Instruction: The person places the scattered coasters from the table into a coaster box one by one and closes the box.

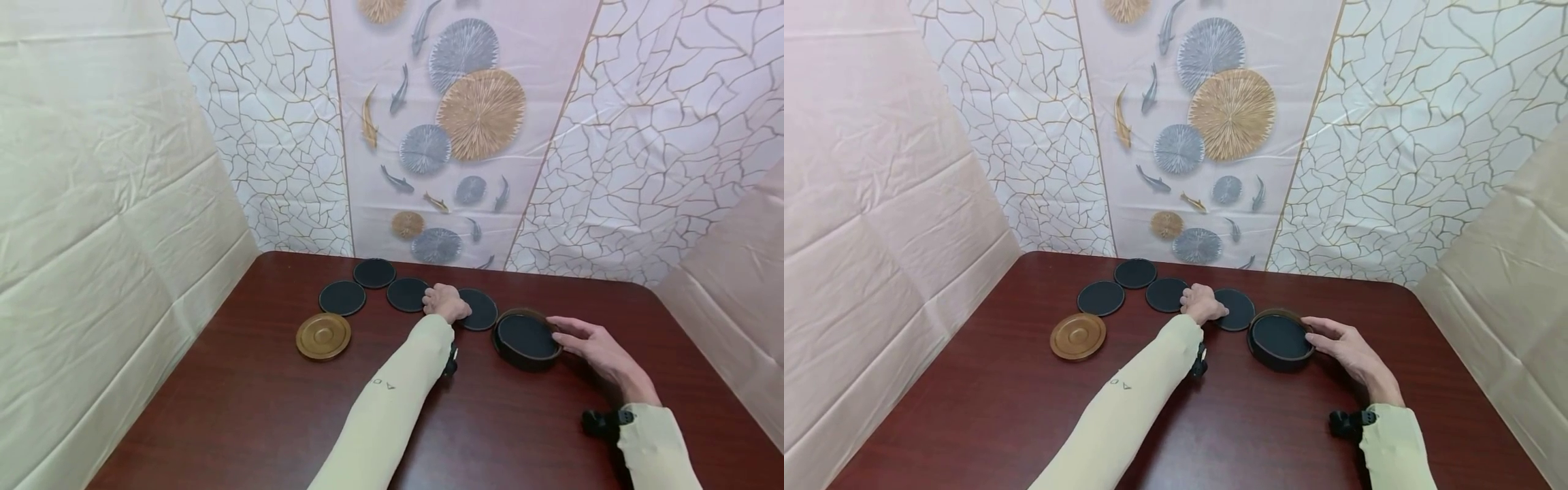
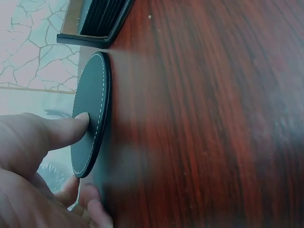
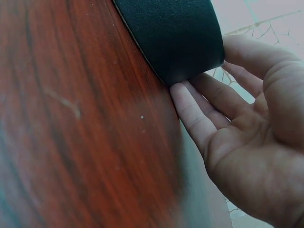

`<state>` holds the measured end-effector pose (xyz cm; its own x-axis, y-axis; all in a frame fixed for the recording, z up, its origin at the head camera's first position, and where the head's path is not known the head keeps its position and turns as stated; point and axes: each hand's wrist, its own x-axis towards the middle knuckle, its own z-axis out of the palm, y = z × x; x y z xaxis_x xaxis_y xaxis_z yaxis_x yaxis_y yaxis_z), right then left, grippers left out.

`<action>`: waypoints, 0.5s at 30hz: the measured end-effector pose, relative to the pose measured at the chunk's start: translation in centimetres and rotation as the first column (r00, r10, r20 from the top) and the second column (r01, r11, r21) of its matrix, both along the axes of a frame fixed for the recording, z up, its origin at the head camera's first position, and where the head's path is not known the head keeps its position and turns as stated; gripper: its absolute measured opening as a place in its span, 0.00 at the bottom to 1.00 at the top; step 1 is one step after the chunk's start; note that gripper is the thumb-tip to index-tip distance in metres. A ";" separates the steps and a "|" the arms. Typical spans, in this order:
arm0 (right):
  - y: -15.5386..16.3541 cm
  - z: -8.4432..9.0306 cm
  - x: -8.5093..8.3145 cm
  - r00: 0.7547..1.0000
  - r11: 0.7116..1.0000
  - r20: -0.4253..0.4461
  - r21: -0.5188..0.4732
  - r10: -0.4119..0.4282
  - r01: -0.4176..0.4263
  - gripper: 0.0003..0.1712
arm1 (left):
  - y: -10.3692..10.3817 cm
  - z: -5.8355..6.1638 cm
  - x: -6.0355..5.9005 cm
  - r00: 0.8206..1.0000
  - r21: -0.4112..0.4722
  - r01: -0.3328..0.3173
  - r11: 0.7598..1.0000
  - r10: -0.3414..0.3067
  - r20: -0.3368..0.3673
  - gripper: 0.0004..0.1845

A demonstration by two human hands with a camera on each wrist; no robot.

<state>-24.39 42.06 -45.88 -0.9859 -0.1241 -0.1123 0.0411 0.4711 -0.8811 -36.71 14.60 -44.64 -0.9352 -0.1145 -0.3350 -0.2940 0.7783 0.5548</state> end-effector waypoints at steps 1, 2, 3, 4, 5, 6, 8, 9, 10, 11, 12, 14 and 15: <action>0.0 0.0 0.0 1.000 1.000 -0.001 0.000 0.000 0.000 0.38 | -0.1 0.0 0.1 1.000 0.013 0.006 1.000 -0.006 -0.001 0.36; 0.0 0.0 0.0 1.000 1.000 -0.001 -0.001 -0.001 0.001 0.38 | -0.2 0.1 0.2 1.000 0.021 0.014 1.000 -0.014 -0.002 0.36; 0.1 0.0 0.0 1.000 1.000 0.000 -0.004 -0.003 0.003 0.38 | -0.3 0.1 0.3 1.000 0.023 0.026 0.999 -0.026 -0.004 0.36; 0.1 -0.1 0.0 1.000 1.000 0.001 -0.009 -0.004 0.004 0.38 | -0.5 0.2 0.4 0.999 0.025 0.041 0.999 -0.040 -0.007 0.35; 0.1 -0.1 0.0 1.000 1.000 0.002 -0.012 -0.004 0.004 0.38 | -0.7 0.3 0.5 0.998 0.030 0.058 0.998 -0.058 -0.010 0.34; 0.2 -0.1 0.0 1.000 1.000 0.005 -0.017 -0.005 0.005 0.38 | -1.0 0.4 0.7 0.997 0.036 0.079 0.996 -0.078 -0.017 0.33; 0.2 -0.1 0.0 1.000 1.000 0.006 -0.020 -0.003 0.003 0.39 | -1.6 0.4 0.9 0.992 0.068 0.124 0.990 -0.122 -0.032 0.31; 0.2 -0.1 0.0 1.000 1.000 0.007 -0.023 -0.003 0.003 0.39 | -1.9 0.4 1.0 0.989 0.098 0.145 0.985 -0.142 -0.044 0.32; 0.2 -0.1 0.0 1.000 1.000 0.008 -0.026 -0.003 0.003 0.39 | -2.2 0.3 1.2 0.986 0.129 0.161 0.978 -0.155 -0.060 0.30; 0.2 -0.1 -0.1 1.000 1.000 0.009 -0.029 -0.003 0.003 0.39 | -2.5 0.2 1.3 0.984 0.171 0.173 0.970 -0.162 -0.077 0.28; 0.2 -0.1 -0.1 1.000 1.000 0.010 -0.030 -0.003 0.004 0.39 | -2.8 0.1 1.4 0.982 0.218 0.180 0.959 -0.163 -0.095 0.25; 0.2 -0.1 -0.1 1.000 0.999 0.012 -0.034 -0.005 0.006 0.39 | -3.3 -0.1 1.6 0.981 0.322 0.184 0.929 -0.153 -0.119 0.21; 0.2 -0.1 -0.1 1.000 0.999 0.012 -0.033 -0.007 0.008 0.39 | -3.5 -0.2 1.8 0.982 0.377 0.180 0.909 -0.141 -0.127 0.17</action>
<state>-24.49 42.22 -45.99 -0.9854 -0.1207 -0.1201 0.0550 0.4416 -0.8955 -34.96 11.07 -44.89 -0.9596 0.1597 -0.2316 -0.1143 0.5309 0.8397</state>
